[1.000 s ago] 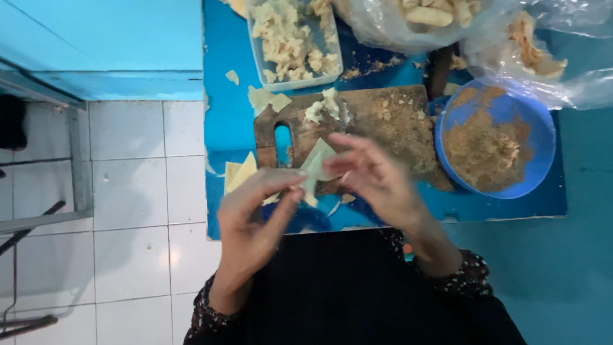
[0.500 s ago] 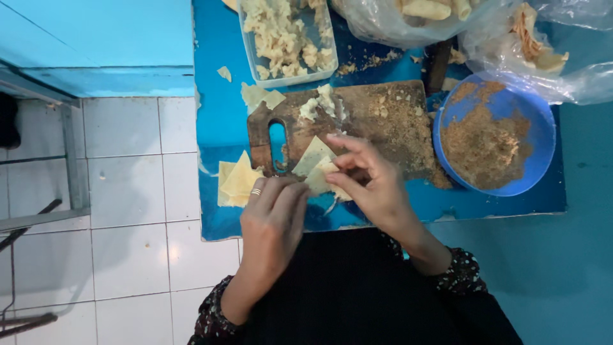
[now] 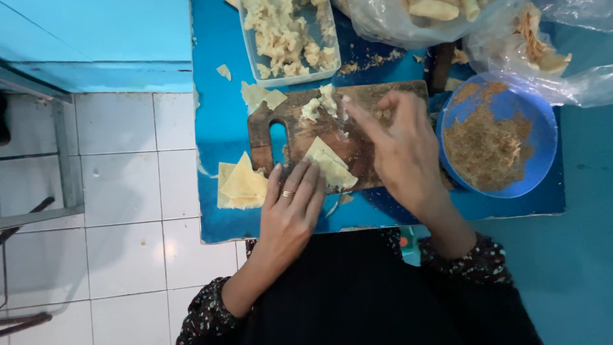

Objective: The person cuts flat dough sheets into smaller pieces with a knife on a cutting board, then folds and rolls each piece by hand and places the finished rolls into a plastic bag. Crumbs and scraps are collected in a container and a blue bowl beside the board.

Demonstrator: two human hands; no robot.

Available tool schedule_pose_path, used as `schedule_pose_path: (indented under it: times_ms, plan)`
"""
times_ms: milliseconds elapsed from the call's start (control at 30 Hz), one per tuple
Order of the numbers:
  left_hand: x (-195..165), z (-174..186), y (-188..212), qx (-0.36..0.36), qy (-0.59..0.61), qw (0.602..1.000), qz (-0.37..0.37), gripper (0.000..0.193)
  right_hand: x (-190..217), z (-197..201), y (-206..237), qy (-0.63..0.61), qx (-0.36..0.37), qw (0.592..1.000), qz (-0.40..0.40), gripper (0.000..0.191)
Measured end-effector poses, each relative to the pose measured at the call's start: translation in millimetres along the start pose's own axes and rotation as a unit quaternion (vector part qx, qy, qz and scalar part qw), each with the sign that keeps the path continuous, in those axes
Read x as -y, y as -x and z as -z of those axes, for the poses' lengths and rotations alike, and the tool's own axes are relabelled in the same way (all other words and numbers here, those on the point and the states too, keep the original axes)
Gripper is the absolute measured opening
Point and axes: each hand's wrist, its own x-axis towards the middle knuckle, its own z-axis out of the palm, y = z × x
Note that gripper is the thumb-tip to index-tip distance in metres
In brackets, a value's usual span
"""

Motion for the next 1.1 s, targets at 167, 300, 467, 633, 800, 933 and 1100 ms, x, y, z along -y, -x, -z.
schedule_pose_path:
  times_ms: [167, 300, 467, 633, 800, 933, 1100]
  plan:
    - [0, -2, 3, 0.001, -0.011, 1.000, -0.001, 0.036, 3, -13, -8, 0.084, 0.026, 0.995, 0.051, 0.066]
    - [-1, 0, 5, 0.002, -0.002, 1.000, 0.002, 0.038, -4, -14, -9, 0.136, 0.044, 0.987, 0.079, 0.056]
    - [-3, 0, 5, 0.001, -0.015, 1.000, 0.000, 0.036, -29, 6, -20, -0.066, 0.079, 0.986, 0.128, 0.056]
    - [-1, 0, 8, 0.011, 0.002, 1.000, 0.006, 0.039, 0, 2, 19, 0.001, 0.050, 0.985, 0.165, 0.047]
    - [-1, -3, 8, 0.011, -0.011, 1.000, -0.005, 0.038, 12, -18, 38, 0.205, -0.002, 0.956, 0.212, 0.058]
    - [-4, -5, 6, 0.003, -0.027, 1.000, -0.004, 0.033, 6, -15, 21, 0.238, -0.023, 0.946, 0.220, 0.062]
    - [-5, -5, 8, -0.001, -0.031, 0.999, 0.006, 0.033, -10, -2, 1, 0.091, 0.009, 0.980, 0.176, 0.064]
